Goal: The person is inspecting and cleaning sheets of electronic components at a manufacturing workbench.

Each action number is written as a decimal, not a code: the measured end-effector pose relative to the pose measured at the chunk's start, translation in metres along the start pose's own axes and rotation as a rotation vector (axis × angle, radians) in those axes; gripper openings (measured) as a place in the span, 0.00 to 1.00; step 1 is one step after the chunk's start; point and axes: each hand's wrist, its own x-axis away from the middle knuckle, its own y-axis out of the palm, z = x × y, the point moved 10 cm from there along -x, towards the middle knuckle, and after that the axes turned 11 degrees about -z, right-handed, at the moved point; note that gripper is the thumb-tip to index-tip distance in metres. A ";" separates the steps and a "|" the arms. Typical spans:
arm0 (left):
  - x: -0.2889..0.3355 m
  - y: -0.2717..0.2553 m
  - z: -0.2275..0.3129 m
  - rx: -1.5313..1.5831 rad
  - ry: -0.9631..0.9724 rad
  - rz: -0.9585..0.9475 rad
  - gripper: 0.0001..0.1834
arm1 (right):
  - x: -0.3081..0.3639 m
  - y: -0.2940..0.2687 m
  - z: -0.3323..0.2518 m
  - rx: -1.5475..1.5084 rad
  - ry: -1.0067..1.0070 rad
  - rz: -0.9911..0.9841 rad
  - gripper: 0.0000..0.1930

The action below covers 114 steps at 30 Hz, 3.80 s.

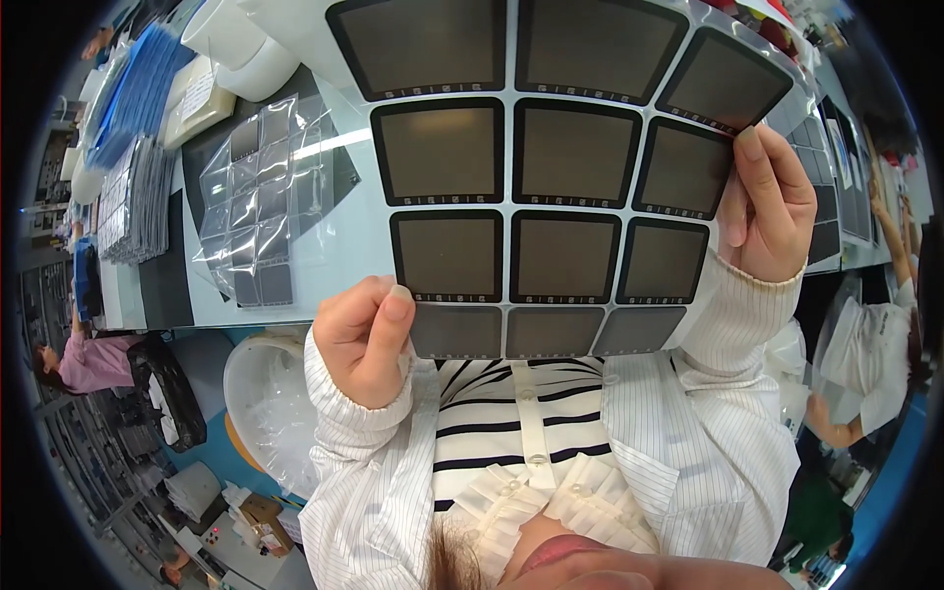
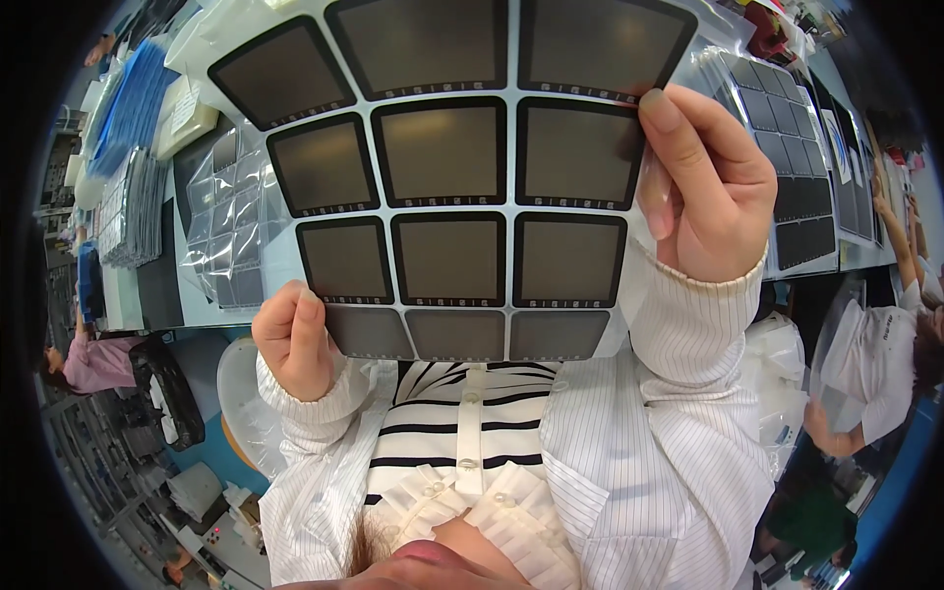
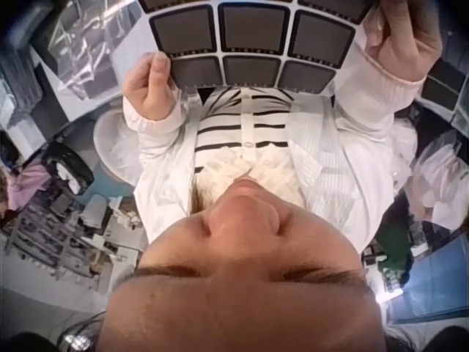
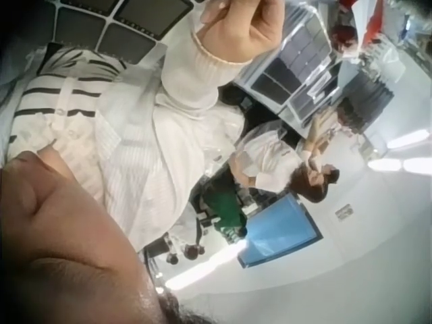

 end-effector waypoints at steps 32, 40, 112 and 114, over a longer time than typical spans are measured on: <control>0.016 -0.054 -0.011 0.151 0.050 0.134 0.12 | -0.019 0.055 0.006 0.009 0.024 -0.095 0.09; 0.013 -0.052 -0.010 0.191 0.089 0.188 0.16 | -0.044 0.057 -0.016 -0.058 -0.005 -0.083 0.08; 0.000 -0.032 0.009 0.041 0.046 0.133 0.12 | -0.094 -0.002 -0.035 -0.062 -0.146 0.005 0.08; -0.002 -0.033 0.013 0.022 0.048 0.114 0.13 | -0.095 0.006 -0.037 -0.040 -0.124 0.016 0.07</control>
